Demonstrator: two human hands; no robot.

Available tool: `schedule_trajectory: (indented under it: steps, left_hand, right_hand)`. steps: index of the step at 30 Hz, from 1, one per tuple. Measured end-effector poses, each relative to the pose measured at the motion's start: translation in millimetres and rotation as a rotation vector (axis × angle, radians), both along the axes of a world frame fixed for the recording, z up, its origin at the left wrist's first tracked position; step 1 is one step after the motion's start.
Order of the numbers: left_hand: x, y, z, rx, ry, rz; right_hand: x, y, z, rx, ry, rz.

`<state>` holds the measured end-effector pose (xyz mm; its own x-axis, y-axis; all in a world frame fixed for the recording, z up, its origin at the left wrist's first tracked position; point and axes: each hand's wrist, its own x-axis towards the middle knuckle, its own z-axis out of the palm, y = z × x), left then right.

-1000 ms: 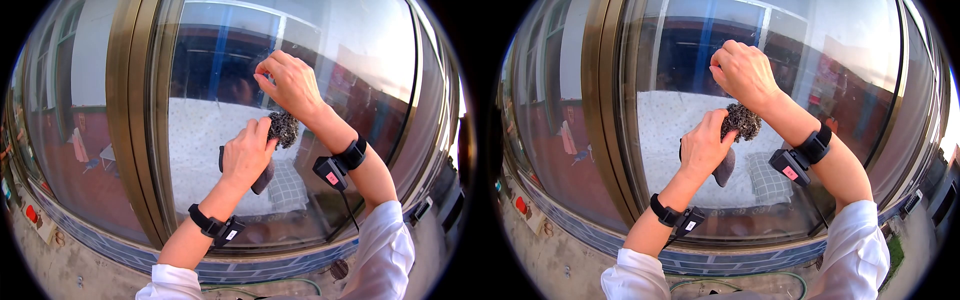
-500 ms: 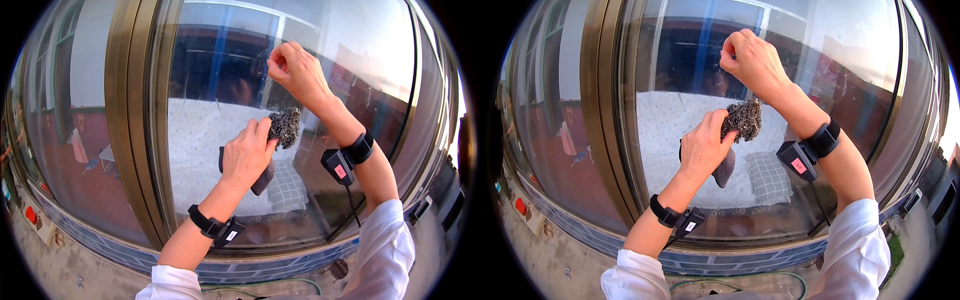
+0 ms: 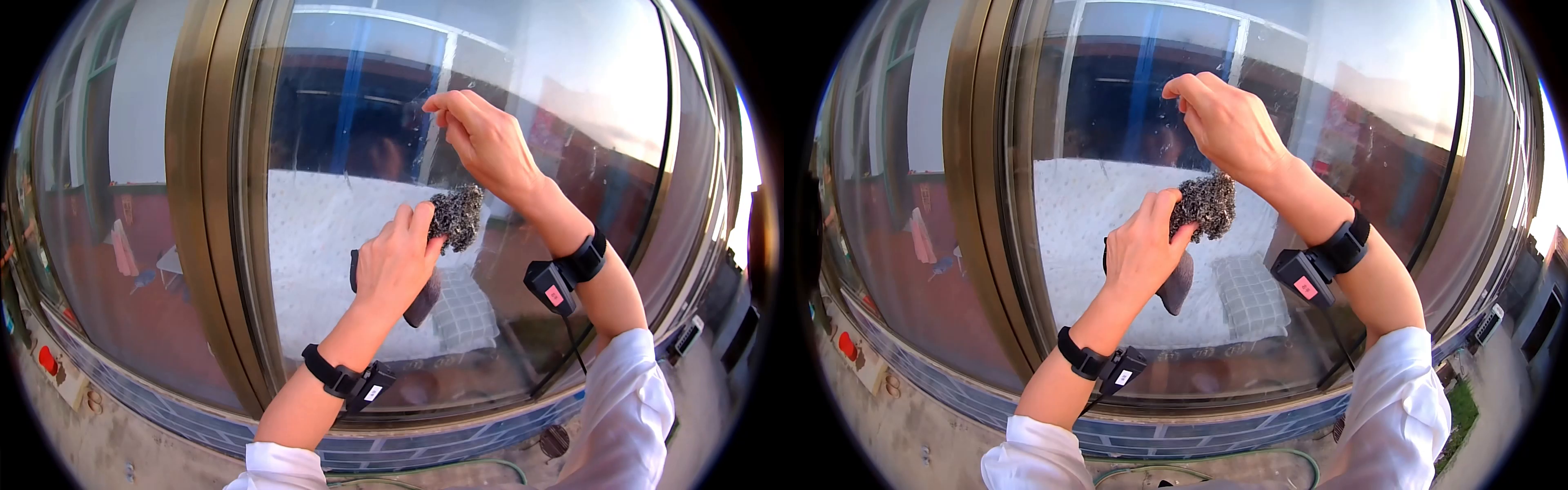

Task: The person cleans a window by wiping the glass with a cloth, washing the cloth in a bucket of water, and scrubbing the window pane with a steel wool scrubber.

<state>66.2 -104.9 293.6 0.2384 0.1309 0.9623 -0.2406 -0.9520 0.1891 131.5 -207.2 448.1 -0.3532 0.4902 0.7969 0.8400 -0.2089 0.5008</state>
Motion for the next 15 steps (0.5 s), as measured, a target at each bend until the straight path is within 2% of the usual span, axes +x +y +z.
schedule_trajectory:
  steps: [3, 5, 15]
  left_hand:
    - [-1, -1, -1, 0.005, 0.014, 0.018]
    - [-2, -3, -4, 0.012, 0.011, 0.025]
    - [4, -13, -57, 0.142, 0.073, 0.038]
  right_hand:
    - [4, -6, 3, 0.067, 0.071, -0.064]
    - [7, -9, 7, 0.108, -0.075, -0.090]
    - [12, 3, -3, 0.064, -0.025, -0.091]
